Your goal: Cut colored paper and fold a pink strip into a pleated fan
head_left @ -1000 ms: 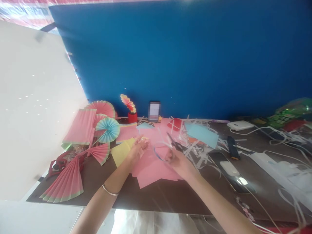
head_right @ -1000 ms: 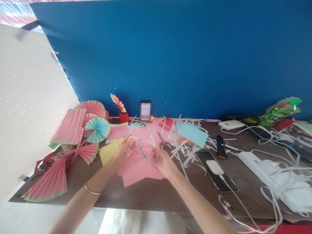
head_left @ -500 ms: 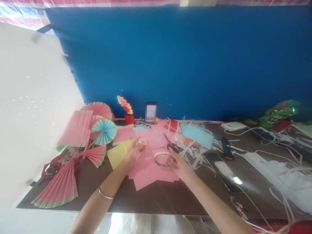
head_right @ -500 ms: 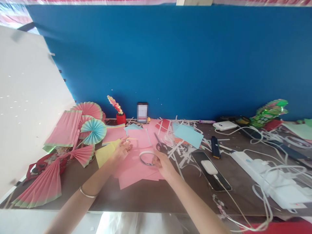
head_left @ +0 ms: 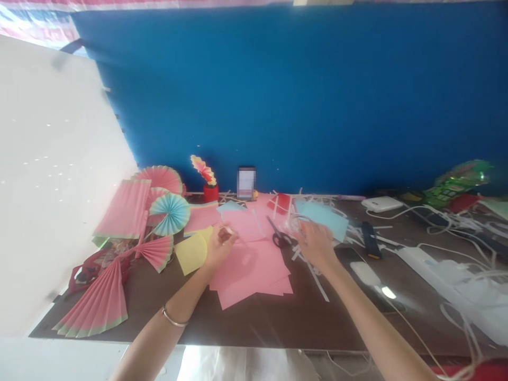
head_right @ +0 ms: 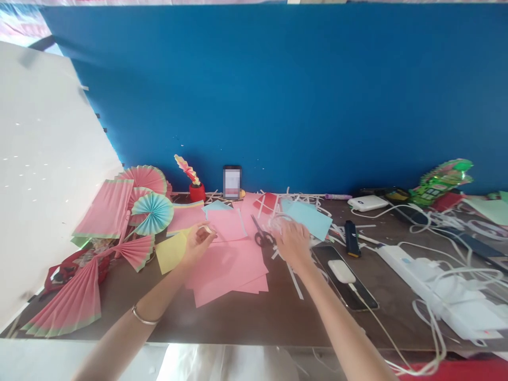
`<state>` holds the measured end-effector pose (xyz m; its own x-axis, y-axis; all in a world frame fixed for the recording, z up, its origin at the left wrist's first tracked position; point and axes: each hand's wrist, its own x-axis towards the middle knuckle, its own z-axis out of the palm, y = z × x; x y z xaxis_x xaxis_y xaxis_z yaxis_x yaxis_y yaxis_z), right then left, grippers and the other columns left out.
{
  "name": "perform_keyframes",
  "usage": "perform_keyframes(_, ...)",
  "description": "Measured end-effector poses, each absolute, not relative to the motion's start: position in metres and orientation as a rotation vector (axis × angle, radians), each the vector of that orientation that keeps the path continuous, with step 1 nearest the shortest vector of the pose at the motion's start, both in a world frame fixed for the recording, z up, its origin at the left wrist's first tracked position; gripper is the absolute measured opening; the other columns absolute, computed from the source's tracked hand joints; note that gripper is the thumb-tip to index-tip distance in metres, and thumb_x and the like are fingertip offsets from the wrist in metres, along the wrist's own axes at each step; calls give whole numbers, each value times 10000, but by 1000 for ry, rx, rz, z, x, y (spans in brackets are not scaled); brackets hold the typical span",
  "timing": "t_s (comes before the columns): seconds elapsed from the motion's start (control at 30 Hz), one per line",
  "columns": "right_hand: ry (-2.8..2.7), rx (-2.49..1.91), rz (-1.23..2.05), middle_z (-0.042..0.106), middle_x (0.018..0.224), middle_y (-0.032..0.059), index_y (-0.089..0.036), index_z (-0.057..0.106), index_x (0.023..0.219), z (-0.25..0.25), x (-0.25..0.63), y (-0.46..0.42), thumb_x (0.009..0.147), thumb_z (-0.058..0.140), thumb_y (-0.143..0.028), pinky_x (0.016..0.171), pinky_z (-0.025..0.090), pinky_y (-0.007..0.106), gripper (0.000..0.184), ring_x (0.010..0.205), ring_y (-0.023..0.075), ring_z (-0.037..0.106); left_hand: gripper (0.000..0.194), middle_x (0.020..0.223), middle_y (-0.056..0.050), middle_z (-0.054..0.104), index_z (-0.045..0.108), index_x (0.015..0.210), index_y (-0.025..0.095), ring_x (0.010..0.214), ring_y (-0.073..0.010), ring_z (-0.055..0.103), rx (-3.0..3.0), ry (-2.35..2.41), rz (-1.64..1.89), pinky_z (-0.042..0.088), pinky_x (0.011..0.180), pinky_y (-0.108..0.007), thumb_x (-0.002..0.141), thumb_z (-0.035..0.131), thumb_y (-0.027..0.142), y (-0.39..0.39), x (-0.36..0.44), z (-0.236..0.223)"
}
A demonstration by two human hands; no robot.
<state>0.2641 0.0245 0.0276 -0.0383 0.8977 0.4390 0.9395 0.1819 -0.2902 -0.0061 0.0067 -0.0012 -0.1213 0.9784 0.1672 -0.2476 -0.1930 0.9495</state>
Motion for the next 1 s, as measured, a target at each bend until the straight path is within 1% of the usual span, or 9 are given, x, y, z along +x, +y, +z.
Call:
perform_keyframes(0.07,-1918,-1781,-120,607,1039,165,-140,568,994,19,255,31,828,406,-390,854,351,451,341,1007,319,515,322,747,-10,594,550,970,203,779,-150,591,1190,1073,1629,434,760,-282,677,677,249,4,-5,-2)
perform_keyframes(0.17,-2028,-1756,202,659,860,104,-173,576,983,7,221,37,827,419,-377,790,398,371,301,890,258,581,254,807,-32,602,592,924,209,808,-160,574,1224,1082,1699,421,775,-273,683,669,219,1,-5,-2)
perform_keyframes(0.23,-1946,-1827,284,670,816,93,-172,572,1027,4,197,42,795,478,-371,797,396,382,320,886,263,593,225,808,-33,598,605,891,207,789,-159,565,1190,1067,1710,415,775,-271,677,673,212,0,-5,-1)
perform_keyframes(0.43,-1929,-1759,520,682,910,95,-169,671,868,17,198,67,733,522,-208,731,434,328,205,829,228,620,262,820,-28,587,566,947,208,786,-149,571,1209,1059,1746,413,798,-280,703,658,238,4,-8,-1)
perform_keyframes(0.57,-2132,-1478,618,686,903,70,-199,704,795,34,231,80,725,561,-294,766,422,350,186,831,241,605,355,837,-31,591,512,1033,218,863,-180,588,1223,1102,1610,437,748,-284,712,651,276,7,-8,-7)
perform_keyframes(0.7,-2211,-1373,751,685,867,55,-222,711,776,40,239,80,722,572,-348,721,425,347,196,788,233,599,342,799,-26,598,524,1023,219,862,-188,595,1229,1091,1479,442,730,-278,712,647,294,7,-9,-9)
perform_keyframes(0.8,-2239,-1321,766,677,838,51,-224,706,748,33,228,75,723,570,-328,745,423,353,173,777,224,591,309,766,-23,610,554,996,221,792,-174,601,1303,1043,1362,443,720,-279,705,649,266,5,-9,-7)
perform_keyframes(0.93,-2086,-1356,488,641,868,67,-222,681,712,16,207,61,716,569,-286,859,384,410,130,897,248,543,313,730,-14,614,548,1005,218,758,-171,615,1366,990,1270,454,737,-299,705,638,220,4,-5,-8)
perform_keyframes(1.0,-1985,-1271,443,632,874,66,-230,664,714,10,194,51,747,541,-295,907,350,430,143,936,247,518,341,707,-6,612,542,1006,218,760,-171,620,1354,933,1262,458,753,-304,684,654,205,4,-3,-9)
